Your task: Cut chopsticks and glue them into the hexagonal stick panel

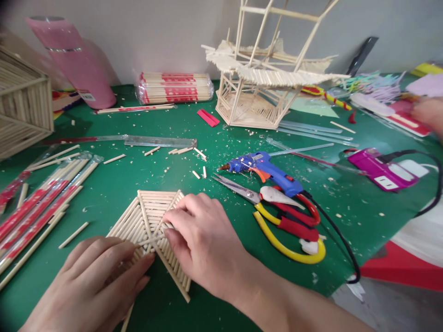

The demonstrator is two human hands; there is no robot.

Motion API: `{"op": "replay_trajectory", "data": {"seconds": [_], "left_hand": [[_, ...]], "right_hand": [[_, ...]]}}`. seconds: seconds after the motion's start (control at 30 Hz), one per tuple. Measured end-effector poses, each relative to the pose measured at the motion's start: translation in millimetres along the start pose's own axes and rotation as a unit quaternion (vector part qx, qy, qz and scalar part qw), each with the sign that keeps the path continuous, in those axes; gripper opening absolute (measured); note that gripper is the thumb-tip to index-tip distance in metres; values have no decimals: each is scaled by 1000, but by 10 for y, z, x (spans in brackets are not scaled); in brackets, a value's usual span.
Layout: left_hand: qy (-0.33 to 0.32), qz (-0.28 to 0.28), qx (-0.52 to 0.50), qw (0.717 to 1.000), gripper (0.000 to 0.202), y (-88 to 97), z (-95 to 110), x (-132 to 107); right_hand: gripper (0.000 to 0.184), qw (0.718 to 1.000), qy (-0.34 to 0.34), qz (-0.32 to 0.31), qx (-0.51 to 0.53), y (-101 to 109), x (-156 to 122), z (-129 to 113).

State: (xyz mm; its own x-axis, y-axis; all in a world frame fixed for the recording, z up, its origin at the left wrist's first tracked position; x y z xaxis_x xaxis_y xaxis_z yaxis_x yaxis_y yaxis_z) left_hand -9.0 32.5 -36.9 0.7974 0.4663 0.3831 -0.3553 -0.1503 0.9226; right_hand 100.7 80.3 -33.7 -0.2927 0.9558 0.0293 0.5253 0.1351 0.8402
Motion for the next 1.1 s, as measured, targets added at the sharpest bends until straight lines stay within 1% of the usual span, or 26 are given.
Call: {"op": "replay_trajectory", "data": {"seconds": [0.17,0.23,0.3,0.37,0.5,0.57,0.63,0.73,0.8,0.87,0.93,1.1], "left_hand": [[0,-3,-9,1000,14,-7,2,10],[1,-7,-10,1000,15,-16,-3,11],[-1,-5,-10,1000,16,-11,-4,10],[0,-1,-18,1000,17,6,-4,7],[18,-7,-40,999,16,28,-8,10],[26,-1,-46,999,16,38,4,20],[37,19,-49,998,16,57,8,29],[54,43,-56,996,17,64,2,32],[48,46,-54,996,17,59,13,33],[42,48,-43,997,16,62,23,28],[36,54,-31,997,15,74,33,19],[32,70,-10,997,16,89,52,2]], "right_hand": [[11,1000,4,5,-1,-6,-5,8],[11,1000,15,17,7,11,-16,-2],[14,998,36,53,31,77,-34,-27],[17,991,55,106,64,181,-59,-46],[13,971,53,205,114,394,-86,13],[13,959,35,253,121,512,-98,88],[15,945,11,302,125,649,-128,188],[18,915,-40,375,144,885,-235,403],[17,895,-81,411,154,1024,-333,572],[16,885,-117,425,152,1124,-424,723],[15,881,-147,426,148,1186,-505,855],[16,878,-208,407,140,1198,-651,1096]]}}
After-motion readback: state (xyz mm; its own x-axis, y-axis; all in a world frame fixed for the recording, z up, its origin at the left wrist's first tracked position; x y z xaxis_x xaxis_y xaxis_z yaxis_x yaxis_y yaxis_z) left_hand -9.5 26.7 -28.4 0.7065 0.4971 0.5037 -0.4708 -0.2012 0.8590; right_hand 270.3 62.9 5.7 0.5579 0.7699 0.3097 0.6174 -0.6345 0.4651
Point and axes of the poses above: each hand's wrist, its own x-axis towards the middle knuckle, its own y-axis out of the back of the hand, z = x × y, the point moved 8 cm from there along x, towards the middle knuckle, and after that the axes turned 12 degrees about -y, right-handed, at the moved point
